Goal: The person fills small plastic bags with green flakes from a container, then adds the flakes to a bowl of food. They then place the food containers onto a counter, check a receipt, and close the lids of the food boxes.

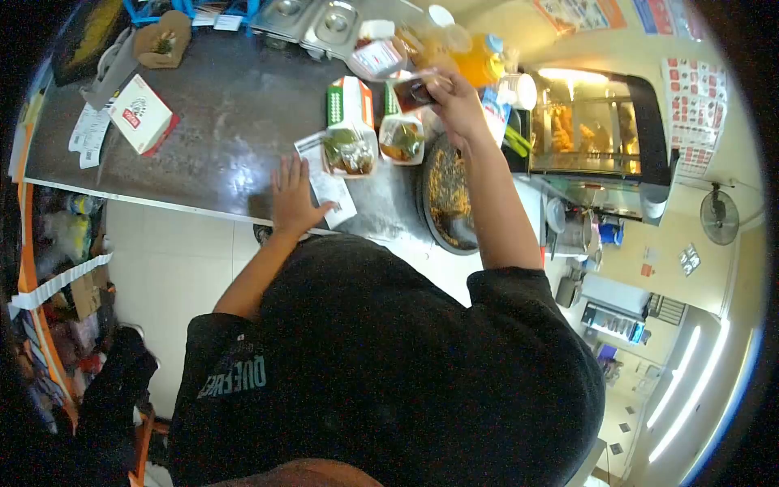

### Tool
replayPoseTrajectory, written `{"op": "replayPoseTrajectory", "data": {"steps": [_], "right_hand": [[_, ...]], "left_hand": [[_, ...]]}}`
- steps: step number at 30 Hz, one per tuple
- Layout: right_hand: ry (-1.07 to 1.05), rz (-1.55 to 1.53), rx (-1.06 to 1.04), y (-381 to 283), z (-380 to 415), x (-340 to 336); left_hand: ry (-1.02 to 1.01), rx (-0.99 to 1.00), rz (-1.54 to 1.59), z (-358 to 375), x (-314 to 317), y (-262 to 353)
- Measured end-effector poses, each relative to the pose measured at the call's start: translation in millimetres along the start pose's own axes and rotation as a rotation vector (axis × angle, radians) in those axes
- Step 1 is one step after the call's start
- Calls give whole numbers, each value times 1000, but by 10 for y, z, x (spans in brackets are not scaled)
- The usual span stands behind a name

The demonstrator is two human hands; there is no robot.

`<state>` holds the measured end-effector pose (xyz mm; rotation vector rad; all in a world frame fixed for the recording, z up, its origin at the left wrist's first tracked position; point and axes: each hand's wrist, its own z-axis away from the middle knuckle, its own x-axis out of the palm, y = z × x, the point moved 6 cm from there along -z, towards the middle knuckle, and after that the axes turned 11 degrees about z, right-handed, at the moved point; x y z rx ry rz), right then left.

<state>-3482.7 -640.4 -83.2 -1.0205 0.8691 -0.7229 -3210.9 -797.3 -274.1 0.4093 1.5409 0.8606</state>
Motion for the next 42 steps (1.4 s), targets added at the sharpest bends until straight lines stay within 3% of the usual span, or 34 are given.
{"op": "replayPoseTrajectory", "data": {"steps": [3,6,9,10,11,13,15,18,21,25,28,34,37,42], "right_hand": [[74,25,113,772,183,-498],[92,4,145,1223,186,-590],[43,539,-85,1485,-3,-596],[194,659,-184,1640,-148,-749],[245,529,-104,1466,-74,-792],[185,233,-171,1544,-149,-919],[112,263,-284,1519,-143,-994],[82,427,-286,1480,53,-1006],[-83,536,-257,1486,418,-710],[-461,672,-334,1693,1007,71],[-561,520,-553,1813,1220,646],[-402,566,-684,1999,1027,1587],[-177,578,-734,2008,876,1661],[-198,599,-690,2036,730,1651]], "left_hand": [[20,1,-58,30,92,6],[-23,-49,-156,-3,122,46],[22,-27,-180,-2,191,42],[18,-31,-212,-8,208,29],[9,-34,-221,17,243,45],[17,-45,-245,-9,247,42],[31,-34,-245,44,251,74],[79,-6,-231,4,186,98],[75,-22,-219,12,202,58],[56,15,-186,43,213,6],[100,70,-170,58,253,-45],[53,75,-269,44,283,-50],[-82,-80,-173,-59,136,73],[-81,38,-191,-146,80,-86]]}}
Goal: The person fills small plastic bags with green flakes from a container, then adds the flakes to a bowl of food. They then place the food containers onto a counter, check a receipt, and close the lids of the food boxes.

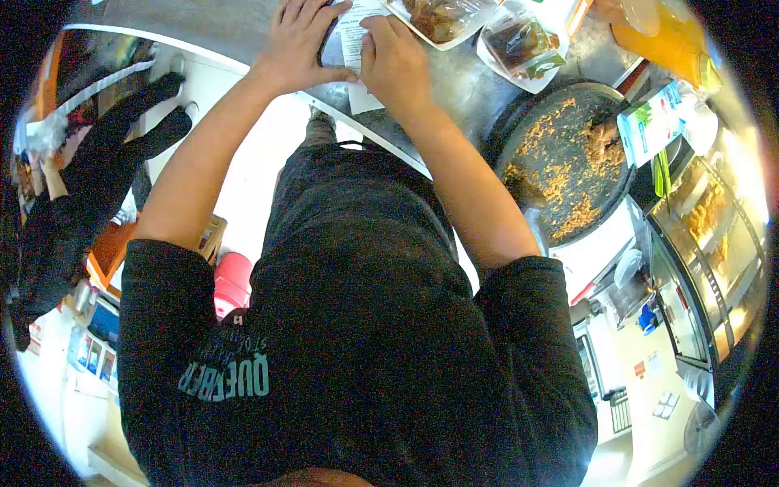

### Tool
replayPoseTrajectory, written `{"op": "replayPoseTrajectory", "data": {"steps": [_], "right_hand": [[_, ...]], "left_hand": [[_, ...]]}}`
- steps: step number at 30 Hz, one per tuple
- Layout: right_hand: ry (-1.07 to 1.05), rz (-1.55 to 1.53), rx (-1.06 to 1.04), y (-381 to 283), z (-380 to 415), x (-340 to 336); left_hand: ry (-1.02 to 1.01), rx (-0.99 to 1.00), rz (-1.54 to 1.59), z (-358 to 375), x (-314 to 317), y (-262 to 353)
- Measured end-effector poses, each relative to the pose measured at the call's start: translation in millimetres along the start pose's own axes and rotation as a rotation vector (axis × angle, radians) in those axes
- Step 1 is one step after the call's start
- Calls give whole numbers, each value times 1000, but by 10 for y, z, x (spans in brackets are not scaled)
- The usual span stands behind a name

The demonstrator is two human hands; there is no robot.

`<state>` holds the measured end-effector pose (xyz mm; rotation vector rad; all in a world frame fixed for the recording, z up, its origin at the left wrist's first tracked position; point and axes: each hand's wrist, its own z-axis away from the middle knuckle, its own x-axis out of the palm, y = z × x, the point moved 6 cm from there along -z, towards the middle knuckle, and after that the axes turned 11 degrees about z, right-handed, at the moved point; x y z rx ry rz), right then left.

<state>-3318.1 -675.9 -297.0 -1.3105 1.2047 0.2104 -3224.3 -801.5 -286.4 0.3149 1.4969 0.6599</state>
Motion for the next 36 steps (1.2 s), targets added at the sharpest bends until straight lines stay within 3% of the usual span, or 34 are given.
{"op": "replayPoseTrajectory", "data": {"steps": [9,12,16,20,24,32,36], "right_hand": [[-100,389,102,-268,-21,129],[-148,405,22,-358,77,150],[-50,430,185,-117,98,17],[-101,429,106,-298,62,142],[-89,331,284,-140,254,-27],[-163,416,97,-373,223,88],[-86,443,196,-150,206,-59]], "left_hand": [[-24,21,-73,-29,8,-66],[-116,-21,-40,-51,-27,-45],[-15,15,23,-51,-11,-98],[-21,29,7,-24,15,-69],[12,36,95,-33,-24,-76],[0,34,46,-36,-8,-75],[21,46,27,-34,0,-66]]}}
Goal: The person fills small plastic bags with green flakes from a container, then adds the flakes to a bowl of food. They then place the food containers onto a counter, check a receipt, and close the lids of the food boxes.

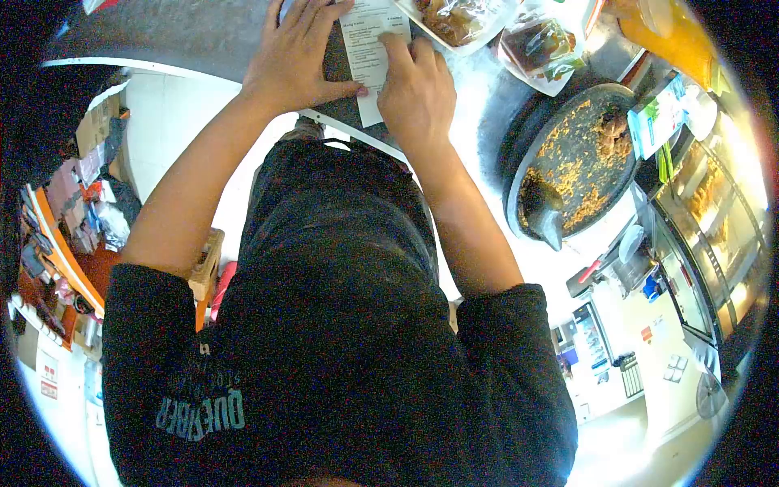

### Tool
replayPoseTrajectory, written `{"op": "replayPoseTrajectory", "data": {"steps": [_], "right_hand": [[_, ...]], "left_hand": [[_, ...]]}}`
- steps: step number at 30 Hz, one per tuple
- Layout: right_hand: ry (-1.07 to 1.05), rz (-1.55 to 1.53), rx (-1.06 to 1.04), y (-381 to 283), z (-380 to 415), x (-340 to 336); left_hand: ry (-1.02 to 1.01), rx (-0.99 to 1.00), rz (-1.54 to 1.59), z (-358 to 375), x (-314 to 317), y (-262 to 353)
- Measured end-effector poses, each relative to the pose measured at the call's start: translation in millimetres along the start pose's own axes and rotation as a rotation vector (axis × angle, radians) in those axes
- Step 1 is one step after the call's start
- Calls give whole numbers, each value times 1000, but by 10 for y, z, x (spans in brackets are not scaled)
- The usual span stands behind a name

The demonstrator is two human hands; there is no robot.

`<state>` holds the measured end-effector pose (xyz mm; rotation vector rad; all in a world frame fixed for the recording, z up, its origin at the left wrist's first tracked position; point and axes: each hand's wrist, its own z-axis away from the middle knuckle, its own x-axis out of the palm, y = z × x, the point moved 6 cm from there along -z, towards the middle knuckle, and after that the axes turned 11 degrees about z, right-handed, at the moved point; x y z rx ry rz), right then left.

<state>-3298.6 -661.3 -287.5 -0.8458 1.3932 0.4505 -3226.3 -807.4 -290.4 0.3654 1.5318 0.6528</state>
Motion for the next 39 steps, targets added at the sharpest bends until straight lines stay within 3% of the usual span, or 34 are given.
{"op": "replayPoseTrajectory", "data": {"steps": [4,11,15,19,30,36,39], "right_hand": [[-36,1,-43,-212,-23,-17],[-68,-133,20,53,159,-123],[15,-68,-49,-145,112,-59],[-95,-51,-116,-279,159,4],[-75,-52,32,-60,145,-111],[-107,-62,-97,-213,208,6],[-116,-19,-67,-47,270,-63]], "left_hand": [[-12,-3,16,1,13,-12],[-23,-10,45,28,9,22],[19,29,-25,12,2,15],[-5,-2,17,24,20,2],[-42,-14,18,4,13,4],[-7,7,-69,8,38,10],[-8,16,-23,6,16,2]]}}
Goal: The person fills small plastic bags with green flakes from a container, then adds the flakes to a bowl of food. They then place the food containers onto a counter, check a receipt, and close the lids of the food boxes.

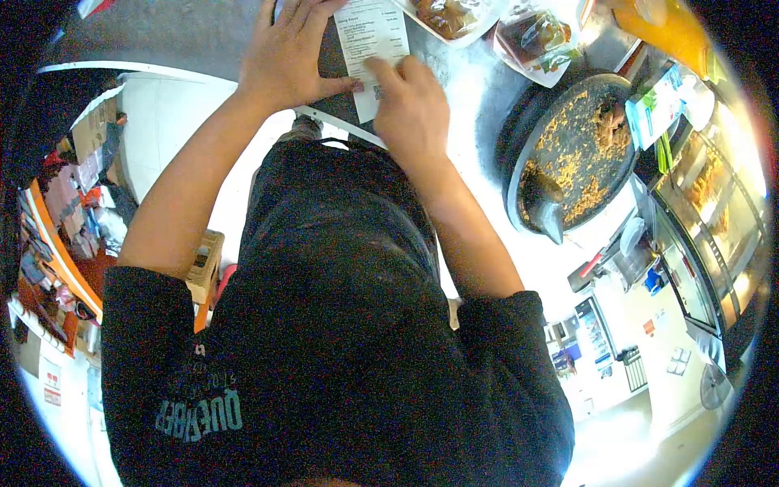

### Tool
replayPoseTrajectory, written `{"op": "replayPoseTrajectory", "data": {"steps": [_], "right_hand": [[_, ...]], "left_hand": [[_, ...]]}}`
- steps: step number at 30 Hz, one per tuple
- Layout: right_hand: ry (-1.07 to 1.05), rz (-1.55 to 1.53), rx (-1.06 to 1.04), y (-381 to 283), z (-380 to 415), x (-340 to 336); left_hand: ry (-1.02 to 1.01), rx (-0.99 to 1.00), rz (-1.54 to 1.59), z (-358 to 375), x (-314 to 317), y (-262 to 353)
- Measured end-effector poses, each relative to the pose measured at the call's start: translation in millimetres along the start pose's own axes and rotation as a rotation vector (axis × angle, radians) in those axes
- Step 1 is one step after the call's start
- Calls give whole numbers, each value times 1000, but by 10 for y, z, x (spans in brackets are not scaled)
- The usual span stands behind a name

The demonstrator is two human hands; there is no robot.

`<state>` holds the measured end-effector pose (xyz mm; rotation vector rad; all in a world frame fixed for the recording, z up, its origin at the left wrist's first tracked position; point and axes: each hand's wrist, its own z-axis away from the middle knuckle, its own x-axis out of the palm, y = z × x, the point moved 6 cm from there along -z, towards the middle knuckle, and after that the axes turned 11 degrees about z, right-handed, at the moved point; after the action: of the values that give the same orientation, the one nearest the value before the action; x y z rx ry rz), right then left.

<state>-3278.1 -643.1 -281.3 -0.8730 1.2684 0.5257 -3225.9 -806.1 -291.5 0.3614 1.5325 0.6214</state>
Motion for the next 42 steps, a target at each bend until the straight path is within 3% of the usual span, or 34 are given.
{"op": "replayPoseTrajectory", "data": {"steps": [4,9,13,16,26,30,31,35,38,39,41,42], "right_hand": [[83,-22,88,133,-162,-63],[118,-66,43,-69,-169,-70],[-64,0,-69,-186,20,30],[33,37,14,183,134,-79],[244,-170,155,720,-226,-1082],[405,-151,158,1215,-740,-1542],[407,-95,111,1294,-912,-1662],[327,-79,-1,1223,-1179,-1766],[44,-301,314,1047,-874,-1556],[-48,-428,319,995,-713,-1298],[-146,-672,304,820,-333,-709],[-154,-788,283,629,-134,-556]], "left_hand": [[-40,-38,37,16,1,50],[-15,-23,61,20,16,2],[-22,-29,36,4,11,-3],[-49,-46,4,-24,35,-9],[103,-47,31,48,10,11],[130,-347,-104,-79,-327,-182],[156,-320,-114,-143,-359,-355],[36,-314,-175,-571,-603,-633],[464,-72,-115,-980,-738,-836],[548,12,-91,-1051,-979,-543],[415,32,335,-1463,-727,-502],[300,-81,522,-1639,-531,-387]]}}
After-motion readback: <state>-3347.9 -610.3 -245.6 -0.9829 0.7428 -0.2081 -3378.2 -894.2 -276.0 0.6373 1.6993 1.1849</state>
